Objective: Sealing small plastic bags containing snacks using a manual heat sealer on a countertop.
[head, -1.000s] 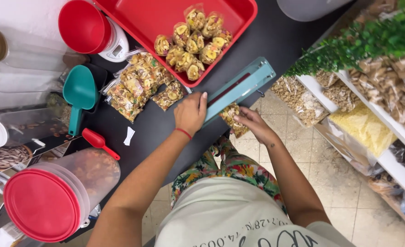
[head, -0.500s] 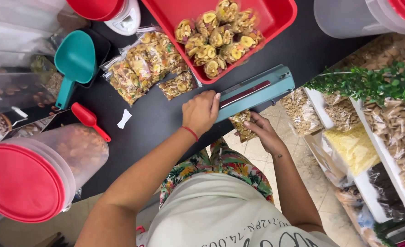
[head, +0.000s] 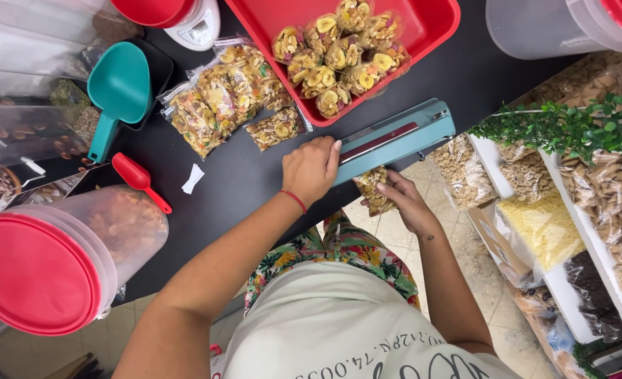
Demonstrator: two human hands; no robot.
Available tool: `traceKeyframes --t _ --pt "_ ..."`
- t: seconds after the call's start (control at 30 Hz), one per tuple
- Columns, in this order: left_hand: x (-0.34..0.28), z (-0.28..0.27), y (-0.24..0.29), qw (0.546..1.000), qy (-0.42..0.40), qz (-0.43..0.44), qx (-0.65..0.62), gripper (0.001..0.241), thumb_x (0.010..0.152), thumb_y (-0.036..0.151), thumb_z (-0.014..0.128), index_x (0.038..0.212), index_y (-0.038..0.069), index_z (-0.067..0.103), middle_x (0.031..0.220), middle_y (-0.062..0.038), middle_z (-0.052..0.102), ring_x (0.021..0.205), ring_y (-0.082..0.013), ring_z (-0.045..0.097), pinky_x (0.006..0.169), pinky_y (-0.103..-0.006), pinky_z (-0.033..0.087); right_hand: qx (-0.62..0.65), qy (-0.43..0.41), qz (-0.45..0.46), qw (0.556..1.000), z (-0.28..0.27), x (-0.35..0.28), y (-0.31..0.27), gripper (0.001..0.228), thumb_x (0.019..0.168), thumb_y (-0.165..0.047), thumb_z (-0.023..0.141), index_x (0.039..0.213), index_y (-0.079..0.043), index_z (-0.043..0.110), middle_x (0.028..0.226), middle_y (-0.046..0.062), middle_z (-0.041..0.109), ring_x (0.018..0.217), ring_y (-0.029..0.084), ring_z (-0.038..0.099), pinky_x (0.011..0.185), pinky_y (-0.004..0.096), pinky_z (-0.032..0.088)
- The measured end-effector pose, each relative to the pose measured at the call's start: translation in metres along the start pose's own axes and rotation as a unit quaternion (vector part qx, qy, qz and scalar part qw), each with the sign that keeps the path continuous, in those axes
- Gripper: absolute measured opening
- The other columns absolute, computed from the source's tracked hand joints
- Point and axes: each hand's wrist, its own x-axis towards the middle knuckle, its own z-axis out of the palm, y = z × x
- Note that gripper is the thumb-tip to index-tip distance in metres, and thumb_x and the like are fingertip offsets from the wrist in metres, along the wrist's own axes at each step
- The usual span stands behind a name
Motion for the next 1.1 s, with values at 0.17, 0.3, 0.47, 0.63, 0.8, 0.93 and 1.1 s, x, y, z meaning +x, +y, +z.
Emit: traceKeyframes --t 0.17,0.3,0.47,0.63,0.8,0.93,1.1 --pt "0.000 0.002 -0.001 1.000 0.000 0.000 0.001 0.045 0.101 0.042 0.027 0.086 0.016 0.060 0.073 -0.004 0.063 0.073 -0.0296 0.069 0.063 -0.0451 0.058 0.002 0.002 -0.002 1.000 0.017 -0.006 -0.019 0.042 0.091 -0.022 0.065 0.129 -0.003 0.060 0.103 0.013 0.068 0.096 0.022 0.068 0.082 0.039 0.056" --pt "0.000 0.001 -0.002 1.000 -0.003 -0.003 -0.004 0.045 0.101 0.043 0.027 0.086 0.017 0.059 0.075 -0.006 0.064 0.075 -0.0325 0.070 0.066 -0.0481 0.058 0.006 0.006 -0.005 1.000 -0.002 0.001 0.003 0.041 0.091 -0.022 0.066 0.128 -0.003 0.060 0.103 0.013 0.067 0.096 0.023 0.068 0.082 0.040 0.056" --pt "0.001 0.007 -0.003 1.000 0.008 0.000 0.004 0.044 0.100 0.045 0.028 0.085 0.017 0.058 0.077 -0.007 0.066 0.077 -0.0349 0.070 0.068 -0.0517 0.057 0.025 0.015 -0.014 0.999 0.022 0.000 -0.020 0.041 0.092 -0.026 0.066 0.126 -0.003 0.060 0.106 0.015 0.067 0.098 0.025 0.067 0.084 0.041 0.055" --pt "-0.008 0.003 0.005 0.998 0.056 0.023 0.005 0.044 0.101 0.045 0.029 0.084 0.016 0.058 0.076 -0.008 0.065 0.080 -0.0359 0.070 0.068 -0.0521 0.057 0.025 0.037 0.001 0.999 -0.003 0.014 0.012 0.047 0.093 -0.032 0.068 0.128 -0.003 0.059 0.109 0.017 0.065 0.100 0.027 0.066 0.082 0.040 0.055" --pt "-0.023 -0.007 0.009 0.997 0.068 0.001 -0.022 0.047 0.101 0.047 0.028 0.083 0.015 0.058 0.077 -0.009 0.065 0.081 -0.0362 0.070 0.070 -0.0530 0.057 0.023 0.049 0.014 0.998 0.017 0.000 -0.016 0.055 0.091 -0.037 0.070 0.130 0.000 0.056 0.113 0.018 0.062 0.104 0.027 0.064 0.081 0.040 0.055" --pt "-0.030 -0.040 0.029 0.991 0.095 0.020 -0.097 0.045 0.100 0.046 0.030 0.084 0.015 0.058 0.078 -0.010 0.066 0.083 -0.0393 0.068 0.068 -0.0554 0.055 0.024 0.051 0.005 0.998 -0.001 0.020 0.010 0.054 0.092 -0.037 0.071 0.130 -0.003 0.057 0.115 0.020 0.064 0.102 0.030 0.066 0.080 0.043 0.056" --pt "-0.018 -0.051 0.033 0.900 0.054 0.071 -0.427 0.046 0.103 0.044 0.036 0.092 0.014 0.069 0.086 -0.008 0.074 0.088 -0.0247 0.072 0.082 -0.0394 0.056 0.011 0.046 0.003 0.999 0.008 0.013 -0.006 0.057 0.090 -0.041 0.072 0.130 -0.004 0.057 0.111 0.015 0.064 0.098 0.026 0.068 0.073 0.039 0.059"
